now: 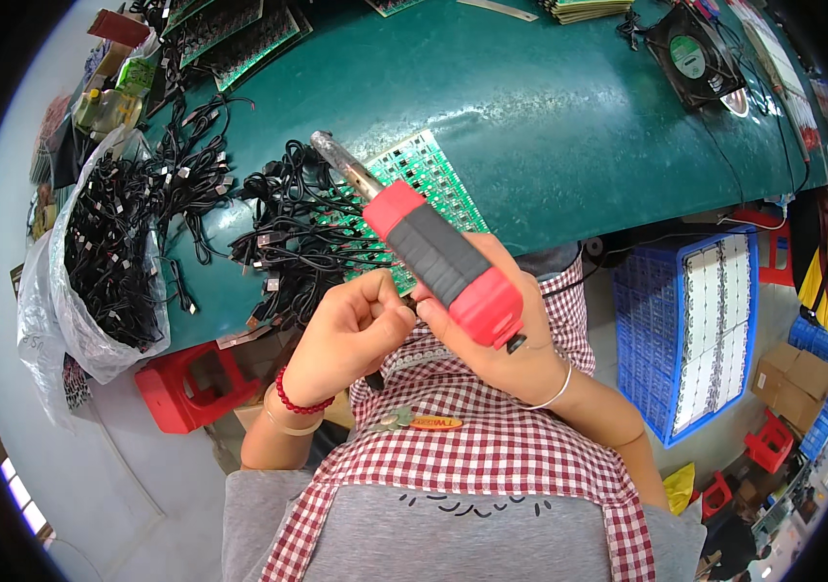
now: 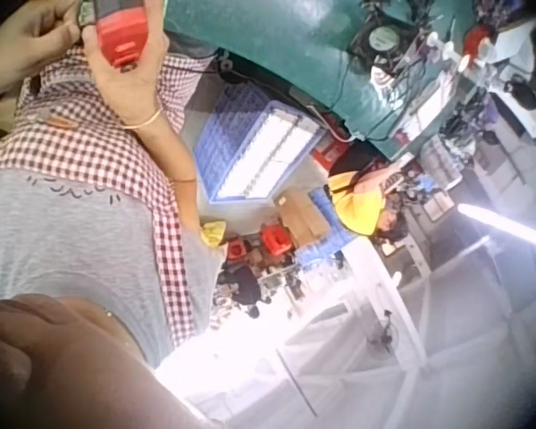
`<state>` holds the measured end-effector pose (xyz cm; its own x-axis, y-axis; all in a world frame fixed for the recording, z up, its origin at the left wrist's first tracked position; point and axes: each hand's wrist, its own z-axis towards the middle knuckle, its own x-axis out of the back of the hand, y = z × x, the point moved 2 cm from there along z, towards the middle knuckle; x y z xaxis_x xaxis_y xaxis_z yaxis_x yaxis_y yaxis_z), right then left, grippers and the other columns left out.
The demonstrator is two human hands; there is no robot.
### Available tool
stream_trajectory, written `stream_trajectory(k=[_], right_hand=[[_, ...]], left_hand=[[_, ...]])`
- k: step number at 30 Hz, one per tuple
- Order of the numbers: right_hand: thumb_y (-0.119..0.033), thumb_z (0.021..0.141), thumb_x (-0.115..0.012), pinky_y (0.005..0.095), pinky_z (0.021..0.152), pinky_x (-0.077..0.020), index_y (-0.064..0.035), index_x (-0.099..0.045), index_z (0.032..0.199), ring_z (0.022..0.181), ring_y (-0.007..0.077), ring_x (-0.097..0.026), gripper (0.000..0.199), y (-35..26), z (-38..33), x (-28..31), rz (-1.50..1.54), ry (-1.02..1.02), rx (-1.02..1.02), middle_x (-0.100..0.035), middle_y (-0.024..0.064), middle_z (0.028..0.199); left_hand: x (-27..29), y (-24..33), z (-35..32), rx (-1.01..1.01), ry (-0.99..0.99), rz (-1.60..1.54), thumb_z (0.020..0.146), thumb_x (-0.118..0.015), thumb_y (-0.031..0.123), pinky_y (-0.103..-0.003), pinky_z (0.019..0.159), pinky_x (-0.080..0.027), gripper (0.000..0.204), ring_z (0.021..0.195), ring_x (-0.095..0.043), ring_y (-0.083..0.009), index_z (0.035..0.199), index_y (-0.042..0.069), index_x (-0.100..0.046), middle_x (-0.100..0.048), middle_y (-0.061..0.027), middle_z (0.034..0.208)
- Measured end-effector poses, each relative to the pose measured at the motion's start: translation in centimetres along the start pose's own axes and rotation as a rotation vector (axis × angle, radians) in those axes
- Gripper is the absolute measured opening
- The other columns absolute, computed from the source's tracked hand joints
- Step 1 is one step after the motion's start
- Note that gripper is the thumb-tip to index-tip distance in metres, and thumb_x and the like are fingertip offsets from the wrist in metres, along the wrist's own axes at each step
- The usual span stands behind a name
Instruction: The person solders USB cables onto a circuit board using a soldering iron, repeatedly positioning the cable wires on the board by hand and applying the soldering iron to connect them.
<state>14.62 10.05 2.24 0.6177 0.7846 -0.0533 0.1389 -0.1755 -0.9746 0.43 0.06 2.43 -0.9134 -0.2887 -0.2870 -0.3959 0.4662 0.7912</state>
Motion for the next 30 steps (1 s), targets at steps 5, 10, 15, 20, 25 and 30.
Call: stream_trajectory(k=[5, 10, 15, 20, 25, 30], right_hand=[[-0.006, 0.076, -0.072, 0.0295, 0.077, -0.0513, -0.0002, -0.049, 0.119, 0.088, 0.0188, -0.066, 0.049, 0.2, 0.1, 0.5, -0.256, 0.023, 0.252, -0.064, 0.0119, 0.101], [-0.009, 0.073, -0.074, 0.0298, 0.075, -0.0514, 0.0000, -0.051, 0.118, 0.087, 0.0204, -0.066, 0.051, 0.0, 0.0, 0.7, -0.428, 0.019, 0.427, -0.064, 0.0123, 0.102], [-0.004, 0.076, -0.068, 0.0297, 0.074, -0.0507, 0.0001, -0.053, 0.113, 0.085, 0.0142, -0.064, 0.040, 0.5, -0.8, 0.3, -0.152, 0.060, 0.063, -0.064, 0.0064, 0.093], [-0.001, 0.079, -0.066, 0.0281, 0.071, -0.0483, 0.0012, -0.052, 0.111, 0.079, 0.0109, -0.059, 0.035, 0.6, -0.1, 0.1, 0.485, 0.065, -0.201, -0.062, 0.0040, 0.085], [-0.002, 0.082, -0.065, 0.0270, 0.071, -0.0480, 0.0001, -0.058, 0.103, 0.079, 0.0099, -0.058, 0.023, 0.5, -0.6, -0.1, 0.299, 0.093, -0.169, -0.062, 0.0025, 0.086], [-0.004, 0.082, -0.068, 0.0249, 0.070, -0.0472, -0.0023, -0.062, 0.094, 0.080, 0.0074, -0.058, 0.014, 1.1, -0.7, -0.4, 0.205, 0.094, -0.119, -0.063, 0.0005, 0.086]], left_hand=[[0.0, -0.9, 0.3, -0.009, -0.005, 0.083, 0.090, -0.058, 0.008, -0.018, 0.048, -0.032, 0.018, 0.060, -0.041, 0.0018, 0.077, 0.002, -0.048, -0.050, 0.0063, 0.064], [-0.2, -1.5, 0.3, 0.000, 0.008, 0.095, 0.089, -0.059, 0.008, -0.020, 0.048, -0.031, 0.018, 0.059, -0.040, 0.0015, 0.076, 0.002, -0.048, -0.049, 0.0060, 0.063], [-0.8, -1.2, 0.1, -0.317, 0.169, 0.374, 0.083, -0.061, 0.004, -0.024, 0.048, -0.035, 0.014, 0.053, -0.043, -0.0045, 0.077, -0.001, -0.049, -0.050, -0.0030, 0.058], [-1.1, -1.1, -0.5, -0.415, 0.109, 0.402, 0.086, -0.059, 0.003, -0.019, 0.049, -0.033, 0.009, 0.057, -0.042, -0.0004, 0.080, 0.000, -0.053, -0.053, 0.0027, 0.063], [-0.1, -1.3, -0.6, -0.242, 0.157, 0.272, 0.088, -0.058, 0.004, -0.016, 0.048, -0.029, 0.011, 0.056, -0.039, 0.0026, 0.078, 0.000, -0.054, -0.051, 0.0059, 0.063], [-0.4, -1.7, -0.5, -0.313, 0.148, 0.321, 0.086, -0.059, 0.002, -0.017, 0.050, -0.034, 0.009, 0.058, -0.044, 0.0008, 0.078, -0.002, -0.056, -0.054, 0.0037, 0.063]])
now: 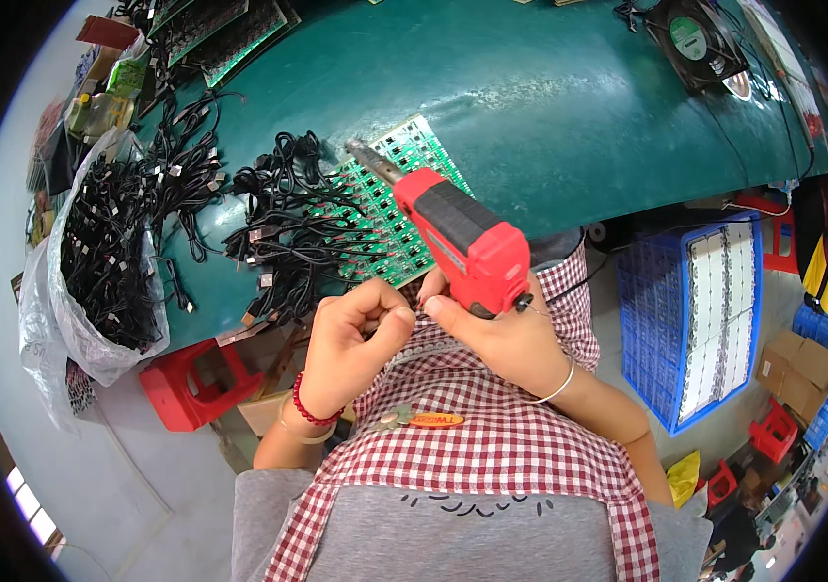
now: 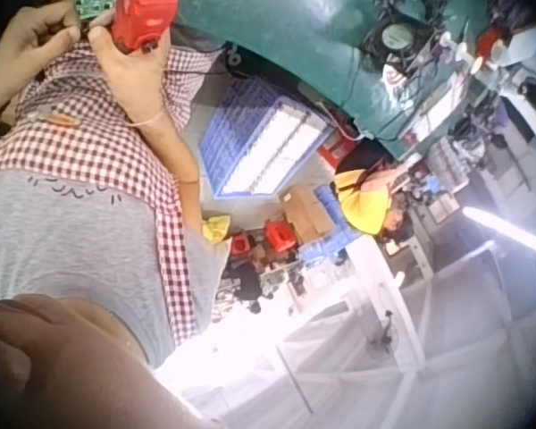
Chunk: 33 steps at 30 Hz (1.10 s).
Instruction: The person solders USB cables onto a circuit board using a soldering iron, repeatedly positioning the cable wires on the board by hand and applying the soldering iron to connect them.
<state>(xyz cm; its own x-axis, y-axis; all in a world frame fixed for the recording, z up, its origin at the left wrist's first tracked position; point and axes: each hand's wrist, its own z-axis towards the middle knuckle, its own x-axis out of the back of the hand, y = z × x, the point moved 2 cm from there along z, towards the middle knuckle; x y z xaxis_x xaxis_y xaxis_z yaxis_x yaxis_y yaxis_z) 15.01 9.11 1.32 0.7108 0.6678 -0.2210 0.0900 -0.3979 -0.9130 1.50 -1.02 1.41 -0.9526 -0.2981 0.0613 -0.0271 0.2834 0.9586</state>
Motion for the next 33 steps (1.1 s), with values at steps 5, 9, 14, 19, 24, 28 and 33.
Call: stream_trajectory(k=[5, 9, 14, 19, 24, 28, 33], right_hand=[[-0.004, 0.081, -0.068, 0.0237, 0.069, -0.0479, -0.0032, -0.062, 0.095, 0.079, 0.0073, -0.059, 0.016, 0.0, -0.5, 0.2, -0.078, 0.017, -0.043, -0.064, 0.0001, 0.086], [-0.002, 0.080, -0.068, 0.0227, 0.068, -0.0489, -0.0026, -0.061, 0.099, 0.080, 0.0077, -0.061, 0.020, 0.2, -0.7, 0.1, -0.126, 0.041, 0.026, -0.064, 0.0009, 0.086], [0.002, 0.081, -0.067, 0.0229, 0.069, -0.0496, -0.0020, -0.055, 0.106, 0.080, 0.0077, -0.060, 0.028, 0.2, -1.1, -0.2, -0.160, 0.035, 0.024, -0.062, 0.0019, 0.089], [0.001, 0.082, -0.066, 0.0235, 0.071, -0.0498, -0.0033, -0.048, 0.111, 0.079, 0.0081, -0.060, 0.034, 0.3, -1.1, 0.4, -0.162, -0.003, -0.014, -0.060, 0.0016, 0.089], [-0.001, 0.083, -0.065, 0.0265, 0.073, -0.0503, -0.0014, -0.048, 0.115, 0.085, 0.0114, -0.063, 0.036, 0.5, -0.5, 0.9, -0.247, -0.039, 0.274, -0.064, 0.0061, 0.096], [0.000, 0.082, -0.064, 0.0268, 0.073, -0.0495, -0.0013, -0.047, 0.116, 0.082, 0.0141, -0.064, 0.038, 0.1, -0.3, 1.0, -0.398, -0.108, 0.347, -0.064, 0.0070, 0.095], [0.000, 0.084, -0.062, 0.0260, 0.072, -0.0467, -0.0011, -0.055, 0.102, 0.081, 0.0118, -0.058, 0.019, 1.2, -0.5, 0.4, -0.153, -0.061, 0.232, -0.060, 0.0049, 0.090]], left_hand=[[-0.2, 0.4, 0.1, -0.012, -0.019, 0.128, 0.083, -0.060, 0.001, -0.019, 0.052, -0.039, 0.006, 0.058, -0.050, -0.0015, 0.079, -0.003, -0.056, -0.058, -0.0007, 0.063], [-0.6, 0.8, -0.1, 0.011, 0.079, 0.158, 0.082, -0.061, 0.000, -0.019, 0.053, -0.041, 0.004, 0.059, -0.054, -0.0032, 0.081, -0.002, -0.057, -0.061, -0.0022, 0.064], [-1.3, 1.0, -0.2, -0.103, 0.196, 0.124, 0.083, -0.061, -0.001, -0.020, 0.055, -0.043, 0.004, 0.060, -0.056, -0.0050, 0.084, -0.002, -0.058, -0.062, -0.0031, 0.067], [-1.2, 0.8, -0.4, -0.150, 0.201, 0.262, 0.081, -0.063, 0.000, -0.024, 0.050, -0.044, 0.005, 0.055, -0.056, -0.0099, 0.084, -0.001, -0.059, -0.062, -0.0063, 0.069], [-0.9, 1.3, -0.4, -0.237, 0.170, 0.440, 0.077, -0.066, 0.001, -0.030, 0.047, -0.045, 0.009, 0.050, -0.056, -0.0197, 0.084, 0.002, -0.060, -0.060, -0.0090, 0.070], [-1.2, 1.4, -0.6, -0.338, 0.176, 0.540, 0.075, -0.068, 0.000, -0.028, 0.047, -0.044, 0.010, 0.051, -0.055, -0.0176, 0.083, 0.003, -0.062, -0.058, -0.0067, 0.070], [-1.7, 1.7, -0.9, -0.393, 0.235, 0.568, 0.074, -0.068, -0.001, -0.024, 0.045, -0.041, 0.011, 0.049, -0.052, -0.0125, 0.083, 0.003, -0.063, -0.056, -0.0045, 0.069]])
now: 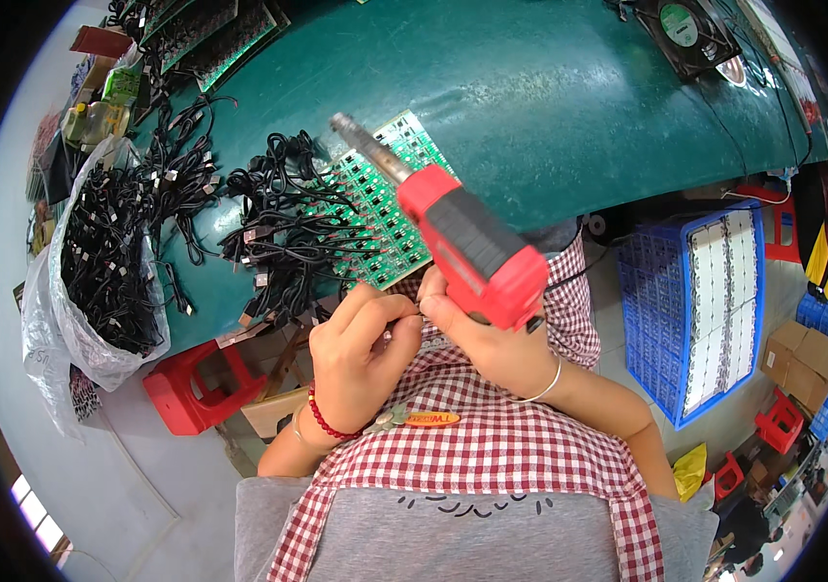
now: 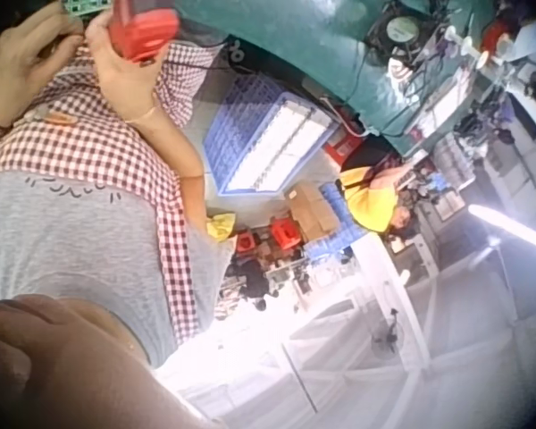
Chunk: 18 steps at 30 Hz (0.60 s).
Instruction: The person solders USB cables onto a circuit board using a soldering iron, repeatedly positioning the cable wires on the board by hand and applying the soldering iron to connect them.
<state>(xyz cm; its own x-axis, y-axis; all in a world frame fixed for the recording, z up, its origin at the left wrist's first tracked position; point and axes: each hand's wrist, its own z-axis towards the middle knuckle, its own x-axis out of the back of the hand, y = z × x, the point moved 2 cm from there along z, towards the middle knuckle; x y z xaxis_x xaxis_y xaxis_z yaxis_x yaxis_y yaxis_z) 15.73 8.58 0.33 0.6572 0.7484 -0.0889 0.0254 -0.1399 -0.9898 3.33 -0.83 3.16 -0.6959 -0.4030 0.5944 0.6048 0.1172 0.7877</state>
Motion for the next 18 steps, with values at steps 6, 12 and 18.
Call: stream_trajectory(k=[6, 12, 18], right_hand=[[-0.004, 0.088, -0.060, 0.0375, 0.083, -0.0472, 0.0018, -0.039, 0.127, 0.094, 0.0217, -0.058, 0.044, -0.4, -0.4, 0.8, -0.002, 0.146, 0.070, -0.061, 0.0103, 0.093], [-0.034, 0.091, -0.061, 0.0281, 0.068, -0.0475, 0.0027, -0.053, 0.111, 0.074, 0.0156, -0.058, 0.043, 0.1, -3.9, 6.1, -0.146, 0.150, -0.059, -0.061, 0.0080, 0.083], [-0.018, 0.084, -0.070, 0.0286, 0.070, -0.0483, -0.0015, -0.063, 0.099, 0.077, 0.0141, -0.059, 0.023, 1.1, -7.5, 7.1, -0.179, 0.127, -0.182, -0.062, 0.0042, 0.088]], left_hand=[[0.7, -1.2, 0.5, 0.052, 0.034, 0.121, 0.075, -0.069, -0.001, -0.026, 0.049, -0.044, 0.008, 0.054, -0.055, -0.0129, 0.079, 0.004, -0.064, -0.057, -0.0063, 0.084], [1.3, -3.1, 2.4, 0.002, -0.022, 0.402, 0.075, -0.068, 0.006, -0.031, 0.051, -0.046, 0.005, 0.056, -0.059, -0.0192, 0.076, 0.005, -0.063, -0.059, -0.0038, 0.103], [0.9, -3.8, 3.3, -0.028, -0.179, 0.528, 0.078, -0.061, 0.007, -0.033, 0.053, -0.051, 0.006, 0.072, -0.064, -0.0204, 0.074, 0.003, -0.058, -0.056, -0.0055, 0.108]])
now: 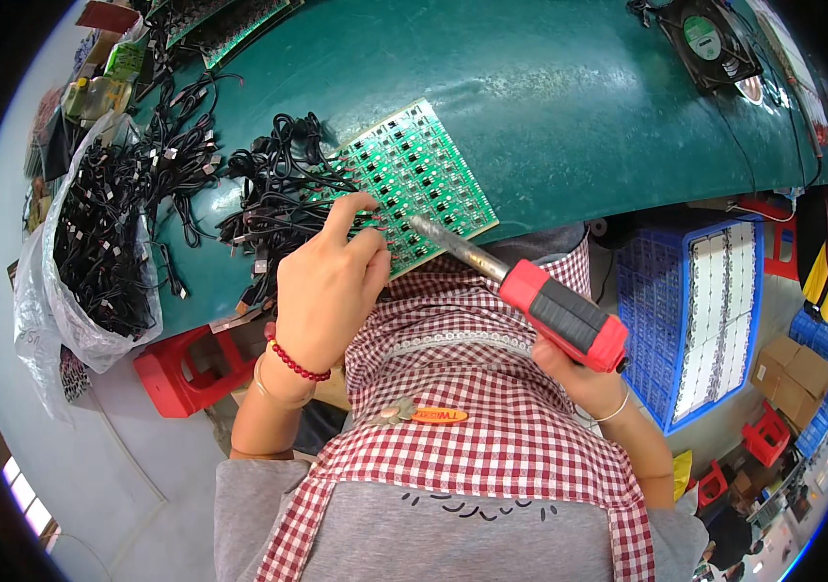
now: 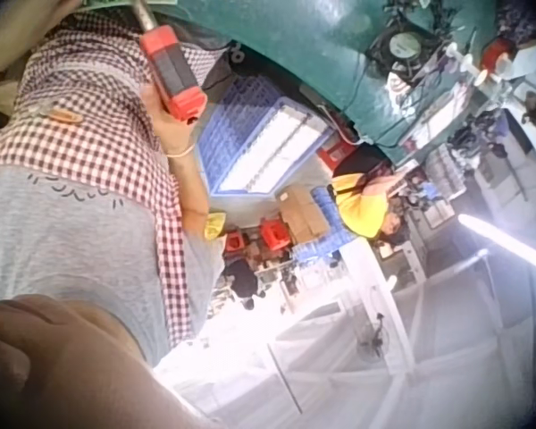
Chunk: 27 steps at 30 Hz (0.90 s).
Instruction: The person solders USB cables onto a circuit board using a soldering iron, repeatedly positioning the cable wires on the board by hand and applying the soldering iron to connect them.
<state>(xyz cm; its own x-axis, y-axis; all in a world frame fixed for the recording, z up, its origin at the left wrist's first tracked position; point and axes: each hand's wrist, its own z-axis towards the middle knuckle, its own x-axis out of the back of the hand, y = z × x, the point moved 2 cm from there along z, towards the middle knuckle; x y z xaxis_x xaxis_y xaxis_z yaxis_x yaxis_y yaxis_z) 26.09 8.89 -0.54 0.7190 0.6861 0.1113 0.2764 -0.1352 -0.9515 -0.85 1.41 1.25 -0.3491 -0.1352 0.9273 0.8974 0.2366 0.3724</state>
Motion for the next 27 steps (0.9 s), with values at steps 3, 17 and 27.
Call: stream_trajectory(k=[3, 17, 27], right_hand=[[-0.017, 0.082, -0.072, 0.0295, 0.070, -0.0479, -0.0029, -0.064, 0.099, 0.076, 0.0159, -0.059, 0.024, 0.8, -0.5, 0.2, -0.034, 0.004, -0.045, -0.063, 0.0049, 0.088], [-0.016, 0.083, -0.070, 0.0276, 0.068, -0.0475, -0.0004, -0.059, 0.107, 0.075, 0.0117, -0.057, 0.030, 2.3, -0.5, 0.3, -0.078, -0.063, 0.031, -0.062, 0.0039, 0.086], [-0.018, 0.076, -0.075, 0.0300, 0.071, -0.0472, -0.0020, -0.065, 0.097, 0.078, 0.0216, -0.060, 0.028, 2.4, -0.4, -0.1, -0.106, -0.021, -0.045, -0.062, 0.0090, 0.090]], left_hand=[[-0.2, -0.2, 0.3, 0.015, 0.020, -0.029, 0.078, -0.063, 0.008, -0.033, 0.053, -0.048, 0.007, 0.058, -0.060, -0.0221, 0.074, 0.004, -0.061, -0.058, -0.0015, 0.109], [-0.1, -0.4, 0.5, -0.010, -0.034, -0.007, 0.077, -0.062, 0.007, -0.034, 0.055, -0.050, 0.007, 0.066, -0.062, -0.0217, 0.076, 0.001, -0.059, -0.056, -0.0042, 0.107], [-0.4, -0.4, 0.6, 0.016, -0.021, 0.000, 0.078, -0.062, 0.008, -0.035, 0.054, -0.049, 0.008, 0.059, -0.060, -0.0239, 0.074, 0.002, -0.060, -0.057, -0.0029, 0.108]])
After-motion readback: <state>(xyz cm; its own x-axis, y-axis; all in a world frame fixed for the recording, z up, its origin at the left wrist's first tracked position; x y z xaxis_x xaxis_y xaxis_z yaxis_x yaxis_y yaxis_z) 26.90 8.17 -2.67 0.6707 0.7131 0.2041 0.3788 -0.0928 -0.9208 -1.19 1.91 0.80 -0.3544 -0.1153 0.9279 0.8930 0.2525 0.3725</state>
